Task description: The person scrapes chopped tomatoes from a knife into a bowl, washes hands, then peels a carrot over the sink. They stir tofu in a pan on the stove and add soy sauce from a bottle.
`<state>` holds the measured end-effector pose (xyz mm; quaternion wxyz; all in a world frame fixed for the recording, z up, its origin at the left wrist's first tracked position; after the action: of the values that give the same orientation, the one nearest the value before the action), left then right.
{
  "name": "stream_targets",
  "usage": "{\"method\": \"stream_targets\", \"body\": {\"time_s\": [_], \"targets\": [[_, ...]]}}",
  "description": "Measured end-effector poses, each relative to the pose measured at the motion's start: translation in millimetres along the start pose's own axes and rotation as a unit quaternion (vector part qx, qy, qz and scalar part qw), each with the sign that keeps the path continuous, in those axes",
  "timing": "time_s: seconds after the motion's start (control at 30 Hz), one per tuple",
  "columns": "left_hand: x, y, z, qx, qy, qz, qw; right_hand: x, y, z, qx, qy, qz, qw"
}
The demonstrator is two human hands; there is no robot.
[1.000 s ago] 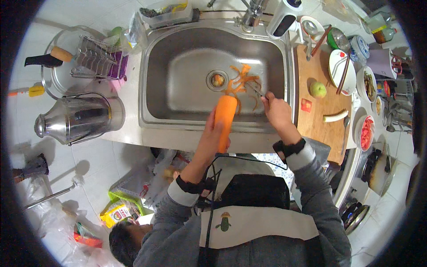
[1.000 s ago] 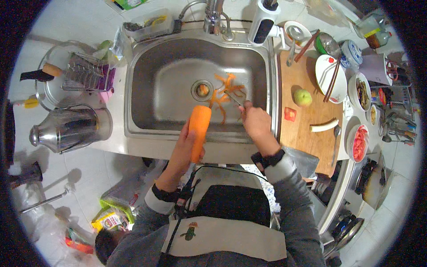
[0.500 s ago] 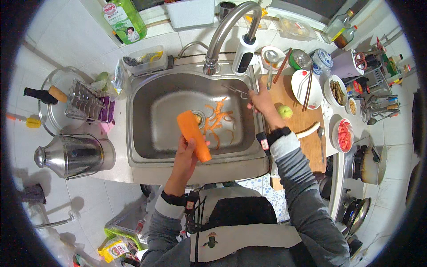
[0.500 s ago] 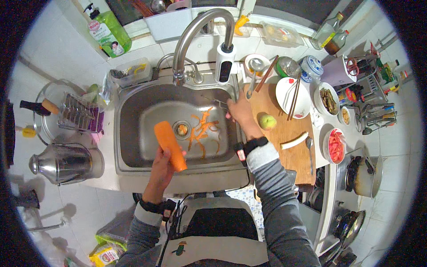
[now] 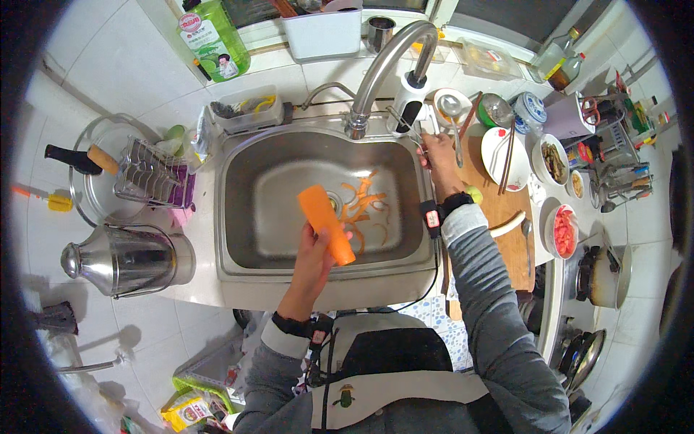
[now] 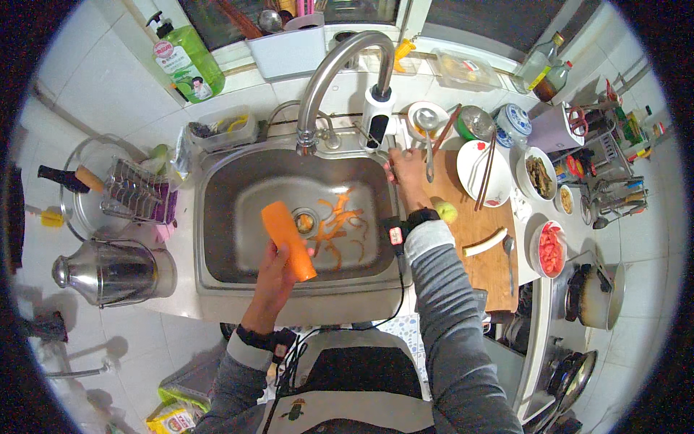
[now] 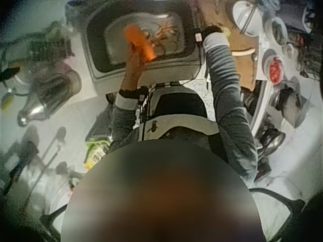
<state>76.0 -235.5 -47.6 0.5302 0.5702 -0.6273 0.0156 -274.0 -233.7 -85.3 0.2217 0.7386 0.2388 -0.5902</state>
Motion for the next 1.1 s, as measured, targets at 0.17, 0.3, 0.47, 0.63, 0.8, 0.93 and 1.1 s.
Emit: {"method": "stream_targets", "body": {"time_s": [0.17,0.3,0.47,0.63,0.8,0.93,1.1], "targets": [[2.6,4.7,14.1,0.002,-0.013,-0.043,0.999,-9.3,0.2,3.8,-0.016,0.013,-0.002,1.000],[2.0,3.5,21.8,0.004,-0.020,-0.044,0.999,-26.6,10.0,-14.6,-0.022,-0.013,-0.014,1.000],[5.7,-10.6,34.2,0.013,0.009,-0.064,0.998,23.2,65.8,-114.2,-0.147,0.182,-0.022,0.972],[9.0,-26.6,42.2,0.046,0.013,-0.055,0.997,12.5,104.3,-159.6,-0.255,0.245,0.111,0.929],[2.8,-10.2,65.2,0.031,-0.006,-0.024,0.999,11.7,67.1,-173.7,-0.188,0.250,0.110,0.943],[-0.9,18.1,92.6,-0.004,0.009,0.049,0.999,23.0,42.9,-163.7,-0.142,0.148,-0.018,0.978],[-3.9,32.3,124.7,-0.042,-0.026,-0.132,0.990,29.2,57.4,-152.6,-0.150,0.067,-0.025,0.986]]}}
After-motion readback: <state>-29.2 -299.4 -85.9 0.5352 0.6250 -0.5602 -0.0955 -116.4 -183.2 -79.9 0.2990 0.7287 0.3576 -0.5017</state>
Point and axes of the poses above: each hand's wrist, its own z-axis towards the middle knuckle, its own y-axis out of the palm, x = y × z, the point moved 10 cm from there along z, towards the middle knuckle, and after that the axes turned 7 degrees about -y, right-handed, at the moved point
